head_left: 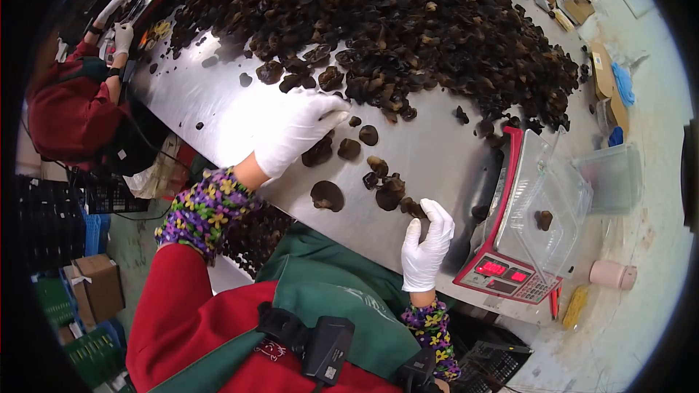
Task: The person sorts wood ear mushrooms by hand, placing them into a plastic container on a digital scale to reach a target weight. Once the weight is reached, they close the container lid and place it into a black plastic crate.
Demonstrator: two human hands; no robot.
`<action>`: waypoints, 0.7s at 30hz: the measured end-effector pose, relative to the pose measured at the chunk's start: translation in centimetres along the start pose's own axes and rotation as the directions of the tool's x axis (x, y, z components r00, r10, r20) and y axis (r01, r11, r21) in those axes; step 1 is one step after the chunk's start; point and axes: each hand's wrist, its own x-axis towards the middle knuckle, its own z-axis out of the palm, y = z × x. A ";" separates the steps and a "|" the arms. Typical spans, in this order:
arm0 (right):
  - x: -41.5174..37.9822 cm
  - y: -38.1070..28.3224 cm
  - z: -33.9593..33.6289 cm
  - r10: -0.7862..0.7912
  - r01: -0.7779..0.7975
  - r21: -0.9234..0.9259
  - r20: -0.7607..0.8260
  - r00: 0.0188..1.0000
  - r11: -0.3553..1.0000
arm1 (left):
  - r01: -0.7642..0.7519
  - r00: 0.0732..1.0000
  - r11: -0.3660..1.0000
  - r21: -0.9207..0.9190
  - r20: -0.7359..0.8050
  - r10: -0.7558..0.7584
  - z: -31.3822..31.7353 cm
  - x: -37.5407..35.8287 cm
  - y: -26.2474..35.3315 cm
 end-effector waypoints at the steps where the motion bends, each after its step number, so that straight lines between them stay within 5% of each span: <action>1: 0.0 0.0 0.0 -0.001 0.001 0.001 0.005 1.000 1.000 | 0.005 1.000 1.000 0.000 0.000 -0.005 0.6 0.6 -0.4; 3: 0.1 0.0 0.0 -0.009 0.009 -0.004 -0.008 1.000 1.000 | -0.305 0.952 0.949 0.084 0.003 0.305 2.2 1.5 -1.1; 7: 0.0 0.0 0.0 0.008 -0.009 -0.011 -0.010 1.000 1.000 | -0.264 0.953 0.959 0.101 0.183 0.243 2.9 2.2 -0.8; 9: 0.0 0.0 0.0 0.001 -0.001 -0.007 -0.021 1.000 1.000 | -0.263 0.963 0.964 0.039 0.081 0.259 1.7 1.7 -0.7; 12: -0.1 -0.1 -0.2 0.018 -0.018 0.005 -0.006 1.000 1.000 | -0.014 0.998 0.996 -0.087 0.061 0.020 -2.1 -1.5 -1.3; 14: -0.1 0.0 -0.2 0.015 -0.015 0.008 0.004 1.000 1.000 | -0.096 0.995 0.995 0.040 0.012 0.096 -3.5 -5.6 -4.2; 17: -0.2 0.1 -0.2 0.003 -0.003 0.006 0.011 1.000 1.000 | 0.002 0.988 0.924 0.382 0.140 -0.060 -6.8 -11.9 -6.6; 19: 0.0 0.0 -0.2 -0.003 0.003 0.010 0.016 1.000 1.000 | 0.135 0.950 0.903 0.408 0.204 -0.235 -8.8 -14.0 -5.6; 21: 0.0 0.0 -0.2 -0.006 0.006 0.012 0.019 1.000 1.000 | 0.164 0.972 0.924 0.346 0.102 -0.211 -7.1 -15.4 -5.6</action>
